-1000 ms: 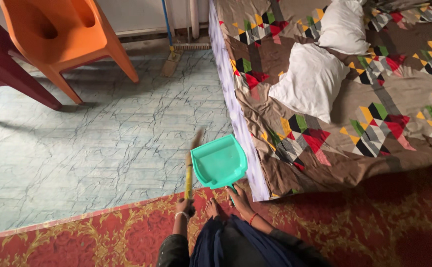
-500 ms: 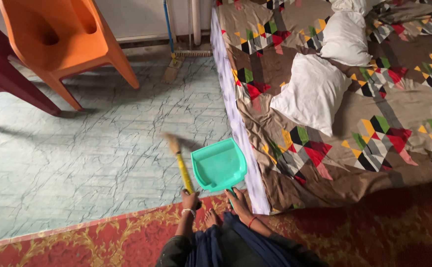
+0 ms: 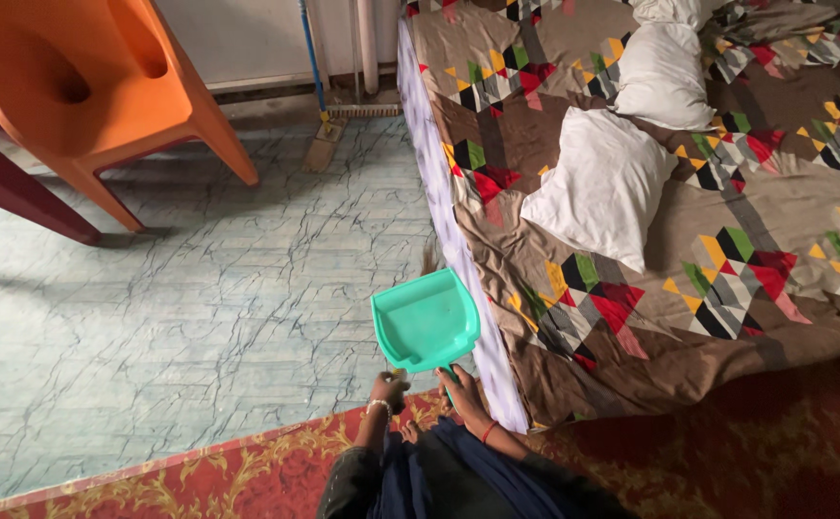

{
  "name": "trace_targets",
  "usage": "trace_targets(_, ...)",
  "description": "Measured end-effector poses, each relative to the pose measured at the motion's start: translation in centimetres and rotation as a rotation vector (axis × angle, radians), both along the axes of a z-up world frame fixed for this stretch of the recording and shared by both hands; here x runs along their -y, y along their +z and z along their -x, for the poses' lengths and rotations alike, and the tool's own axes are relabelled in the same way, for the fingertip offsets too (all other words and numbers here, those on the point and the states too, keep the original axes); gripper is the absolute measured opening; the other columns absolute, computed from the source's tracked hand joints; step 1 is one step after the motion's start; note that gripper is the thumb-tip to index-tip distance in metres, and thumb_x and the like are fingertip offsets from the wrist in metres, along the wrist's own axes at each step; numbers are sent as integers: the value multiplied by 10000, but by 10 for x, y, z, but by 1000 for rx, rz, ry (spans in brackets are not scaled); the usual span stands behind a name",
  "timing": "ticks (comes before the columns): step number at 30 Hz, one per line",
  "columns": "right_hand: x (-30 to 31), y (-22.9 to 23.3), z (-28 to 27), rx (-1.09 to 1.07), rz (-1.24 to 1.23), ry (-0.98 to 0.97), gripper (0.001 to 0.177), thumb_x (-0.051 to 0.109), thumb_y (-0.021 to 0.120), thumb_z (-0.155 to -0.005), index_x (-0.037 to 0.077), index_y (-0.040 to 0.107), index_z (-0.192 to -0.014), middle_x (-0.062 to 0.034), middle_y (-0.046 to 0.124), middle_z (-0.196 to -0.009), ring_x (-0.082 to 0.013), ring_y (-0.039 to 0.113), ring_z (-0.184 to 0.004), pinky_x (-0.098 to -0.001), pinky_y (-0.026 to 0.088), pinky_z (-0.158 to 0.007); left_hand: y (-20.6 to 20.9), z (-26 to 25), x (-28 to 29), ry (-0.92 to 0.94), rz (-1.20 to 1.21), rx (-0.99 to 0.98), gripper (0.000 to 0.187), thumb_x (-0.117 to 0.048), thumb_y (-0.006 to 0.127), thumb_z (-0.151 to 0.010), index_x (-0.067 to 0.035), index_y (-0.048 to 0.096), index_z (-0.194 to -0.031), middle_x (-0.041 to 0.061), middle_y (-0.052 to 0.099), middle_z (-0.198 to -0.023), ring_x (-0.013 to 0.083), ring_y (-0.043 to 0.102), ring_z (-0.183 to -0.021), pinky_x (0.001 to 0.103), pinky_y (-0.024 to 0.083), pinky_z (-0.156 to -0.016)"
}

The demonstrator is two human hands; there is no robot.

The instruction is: The person sweeps a patterned red and gold carpet and adjacent tiled floor using a broom and dustpan. They move around furniture and beds to gather debris into the dustpan.

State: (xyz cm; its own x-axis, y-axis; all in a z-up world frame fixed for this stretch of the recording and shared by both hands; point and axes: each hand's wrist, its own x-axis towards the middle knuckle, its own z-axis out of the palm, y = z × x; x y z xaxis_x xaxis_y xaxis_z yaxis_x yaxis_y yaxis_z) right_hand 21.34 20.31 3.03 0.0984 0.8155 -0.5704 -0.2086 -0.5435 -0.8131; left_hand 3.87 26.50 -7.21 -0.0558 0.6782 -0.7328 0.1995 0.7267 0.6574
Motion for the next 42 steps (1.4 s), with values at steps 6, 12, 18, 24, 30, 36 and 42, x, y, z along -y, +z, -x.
trace_targets(6, -10, -1, 5, 62, -52, 75, 239, 311, 649, -981, 73, 633, -992, -10, 575, -703, -96, 532, -513, -272, 453, -452, 0, 51, 3, 264, -10, 105, 659, -122, 806, -752, -29, 519, -1338, 149, 635, -731, 236, 603, -495, 378, 472, -410)
trace_targets(12, -24, -5, 15, 123, -111, 144, 248, 320, 646, -975, 73, 649, -983, -20, 578, -682, -96, 533, -506, -264, 442, -461, 56, 84, 4, 420, 63, 2, 658, -146, 767, -792, -21, 468, -1365, 173, 636, -775, 262, 608, -500, 407, 485, -446)
trace_targets(18, -28, -3, 17, 143, -98, 139, 260, 322, 654, -978, 62, 639, -967, -19, 589, -705, -96, 543, -523, -272, 452, -476, 66, 59, -7, 380, -85, -193, 639, -241, 750, -797, -37, 429, -1309, 219, 687, -917, 337, 696, -710, 441, 554, -666)
trace_targets(24, -28, -1, 13, 143, -46, 109, 263, 319, 636, -989, 62, 612, -936, -23, 573, -706, -103, 542, -520, -278, 450, -463, 66, 19, -12, 212, -68, -107, 669, -283, 674, -830, -93, 354, -1386, 261, 685, -973, 456, 695, -821, 541, 560, -749)
trace_targets(30, -28, 3, 7, 134, -5, 50, 216, 296, 626, -985, 82, 634, -953, -25, 571, -705, -108, 535, -507, -274, 445, -461, 60, 9, -36, 87, -176, -99, 652, -275, 803, -761, -96, 503, -1312, 204, 723, -957, 332, 689, -735, 417, 539, -619)
trace_targets(36, -28, 1, 2, 67, -57, 29, 235, 287, 643, -990, 58, 614, -948, -33, 565, -684, -115, 542, -504, -275, 450, -460, 36, 32, -57, 118, -24, -17, 534, -200, 812, -748, -59, 597, -1216, 167, 707, -864, 239, 671, -596, 371, 537, -474)
trace_targets(42, -27, 7, 2, 134, -42, 70, 240, 314, 632, -992, 75, 630, -969, -22, 585, -693, -98, 564, -533, -260, 452, -469, -6, 78, -49, 369, 4, 46, 503, -161, 803, -769, 43, 602, -1183, 162, 625, -774, 245, 588, -520, 397, 481, -411)
